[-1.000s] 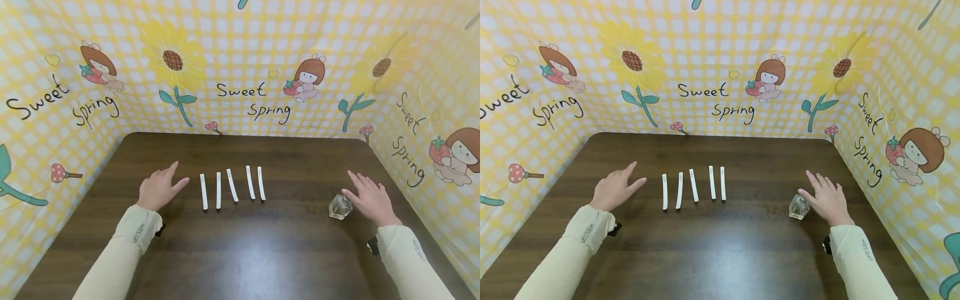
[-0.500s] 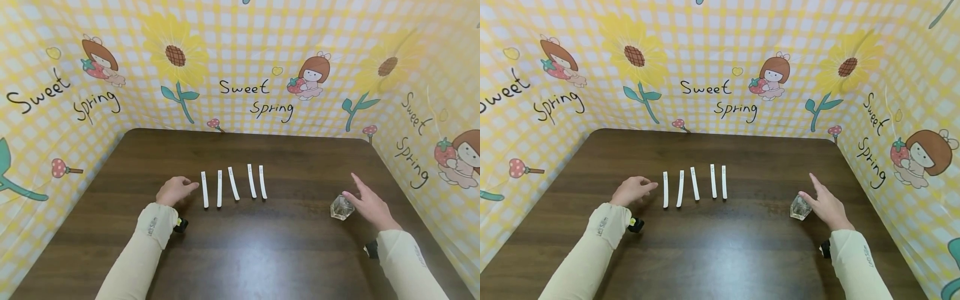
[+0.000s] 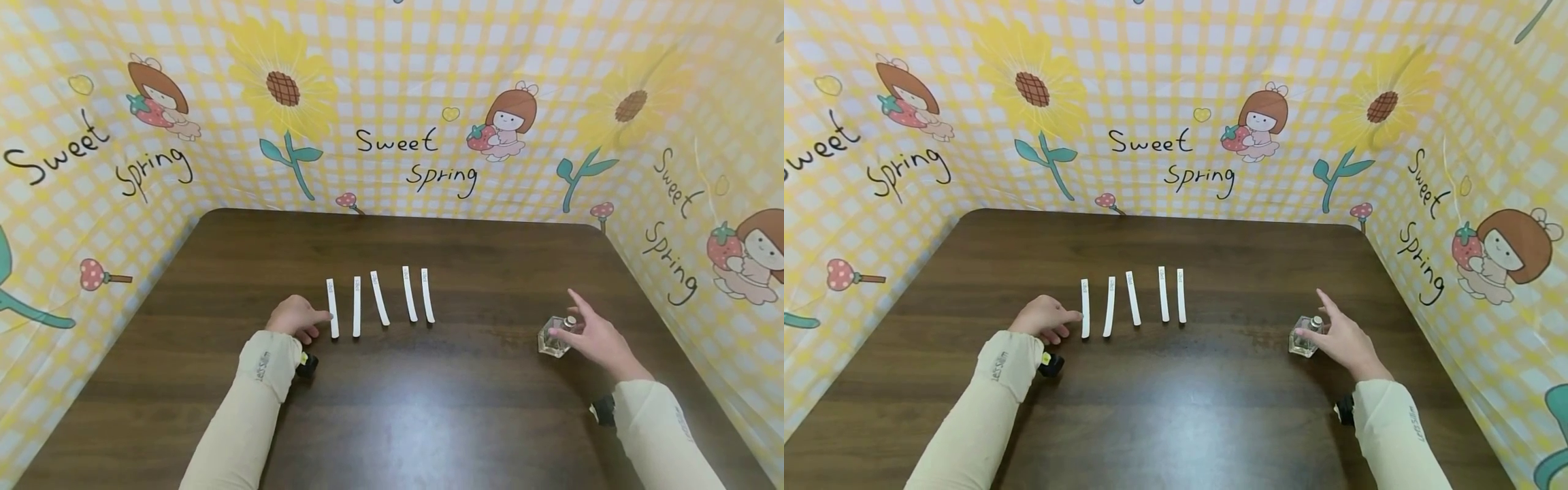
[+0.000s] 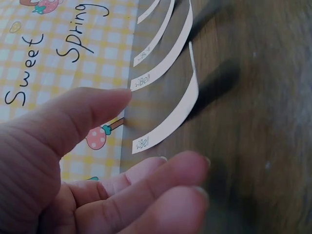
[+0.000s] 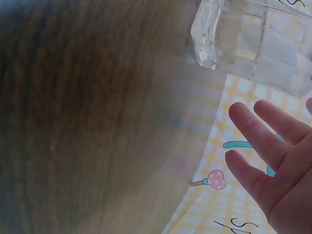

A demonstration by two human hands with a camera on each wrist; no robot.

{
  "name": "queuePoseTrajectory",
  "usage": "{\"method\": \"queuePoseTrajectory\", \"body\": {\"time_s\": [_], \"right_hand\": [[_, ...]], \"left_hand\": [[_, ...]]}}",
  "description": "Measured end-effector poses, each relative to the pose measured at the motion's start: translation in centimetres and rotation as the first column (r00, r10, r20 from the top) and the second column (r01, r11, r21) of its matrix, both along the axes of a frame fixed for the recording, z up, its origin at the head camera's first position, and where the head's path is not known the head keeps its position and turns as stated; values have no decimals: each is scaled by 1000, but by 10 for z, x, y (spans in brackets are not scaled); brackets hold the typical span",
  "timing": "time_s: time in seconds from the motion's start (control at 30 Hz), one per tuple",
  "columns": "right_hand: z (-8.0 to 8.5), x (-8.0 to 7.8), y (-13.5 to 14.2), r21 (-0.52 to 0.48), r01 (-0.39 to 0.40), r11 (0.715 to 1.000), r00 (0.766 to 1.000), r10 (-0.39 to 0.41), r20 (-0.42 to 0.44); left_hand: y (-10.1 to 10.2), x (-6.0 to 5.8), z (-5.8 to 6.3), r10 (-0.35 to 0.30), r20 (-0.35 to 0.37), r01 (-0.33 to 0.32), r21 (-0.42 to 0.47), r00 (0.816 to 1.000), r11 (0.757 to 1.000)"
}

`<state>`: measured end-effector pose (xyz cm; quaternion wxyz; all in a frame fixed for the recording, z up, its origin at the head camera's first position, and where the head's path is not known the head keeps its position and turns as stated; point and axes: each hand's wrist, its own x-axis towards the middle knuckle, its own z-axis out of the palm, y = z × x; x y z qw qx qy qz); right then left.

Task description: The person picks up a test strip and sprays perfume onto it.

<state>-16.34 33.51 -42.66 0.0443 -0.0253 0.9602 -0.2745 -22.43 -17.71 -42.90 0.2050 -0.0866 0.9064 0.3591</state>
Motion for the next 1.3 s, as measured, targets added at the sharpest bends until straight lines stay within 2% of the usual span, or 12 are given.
{"method": "queuePoseTrajectory", "body": {"time_s": [0.33, 0.63, 0.83, 1.1, 1.3], "right_hand": [[-4, 6, 1, -4, -22, 1000, 1000, 22, -17], [-8, 4, 3, -2, -34, 999, 996, 34, -88], [-10, 5, 3, -25, -32, 999, 998, 30, -64], [-9, 6, 0, -79, -38, 996, 994, 30, -101], [-11, 9, 0, -108, -29, 994, 996, 19, -88]], "left_hand": [[8, -2, -6, -15, 14, 15, 13, 1000, 1000], [14, -8, -11, -37, 24, 37, -30, 999, 999], [15, -8, -14, -46, 20, 47, -63, 999, 997], [11, -5, -12, -24, 35, 22, 66, 999, 998], [11, -3, -15, -28, 51, 23, 95, 998, 995]]}}
